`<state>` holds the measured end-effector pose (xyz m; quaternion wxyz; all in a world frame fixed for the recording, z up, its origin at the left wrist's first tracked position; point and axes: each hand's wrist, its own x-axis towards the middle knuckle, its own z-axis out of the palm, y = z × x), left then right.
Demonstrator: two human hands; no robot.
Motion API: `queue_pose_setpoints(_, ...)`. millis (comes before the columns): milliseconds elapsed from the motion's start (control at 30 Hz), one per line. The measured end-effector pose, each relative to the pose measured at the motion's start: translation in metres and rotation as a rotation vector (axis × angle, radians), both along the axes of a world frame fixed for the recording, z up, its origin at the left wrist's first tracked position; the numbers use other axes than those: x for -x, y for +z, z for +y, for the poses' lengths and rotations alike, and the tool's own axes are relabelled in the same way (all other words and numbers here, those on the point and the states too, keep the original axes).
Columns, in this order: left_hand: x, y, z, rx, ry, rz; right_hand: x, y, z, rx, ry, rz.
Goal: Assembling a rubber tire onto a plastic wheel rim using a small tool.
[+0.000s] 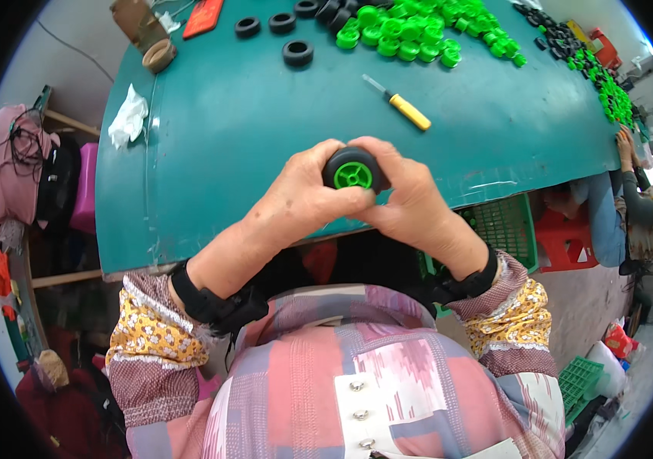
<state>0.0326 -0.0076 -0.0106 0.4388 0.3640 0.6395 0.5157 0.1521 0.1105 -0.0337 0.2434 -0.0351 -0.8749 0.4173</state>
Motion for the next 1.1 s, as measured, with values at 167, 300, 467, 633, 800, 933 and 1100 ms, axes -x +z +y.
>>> queue_pose_setpoints(167, -0.006, 0.016, 0.010, -0.151, 0.029, 0.277, -0.002, 0.018, 0.004, -0.215, -0.089, 0.182)
queue_pose_setpoints(300, -0.016, 0.028, 0.020, -0.150, 0.000, 0.169, -0.013, 0.028, 0.005, -0.179, -0.118, 0.190)
queue_pose_setpoints(467, -0.014, 0.038, 0.032, -0.149, -0.052, 0.007, -0.021, 0.052, 0.012, -0.289, -0.119, 0.125)
queue_pose_setpoints(633, -0.025, 0.039, 0.038, -0.142, -0.060, 0.213, -0.031, 0.050, 0.006, -0.361, -0.230, 0.121)
queue_pose_setpoints(800, -0.041, 0.032, 0.046, -0.154, -0.128, 0.169, -0.050, 0.046, 0.002, -0.418, -0.341, 0.066)
queue_pose_setpoints(933, -0.051, 0.020, 0.055, -0.145, -0.145, 0.243, -0.062, 0.035, 0.002, -0.354, -0.396, 0.095)
queue_pose_setpoints(1100, -0.048, 0.003, 0.060, -0.117, -0.226, 0.284, -0.073, 0.022, 0.003, -0.244, -0.402, 0.082)
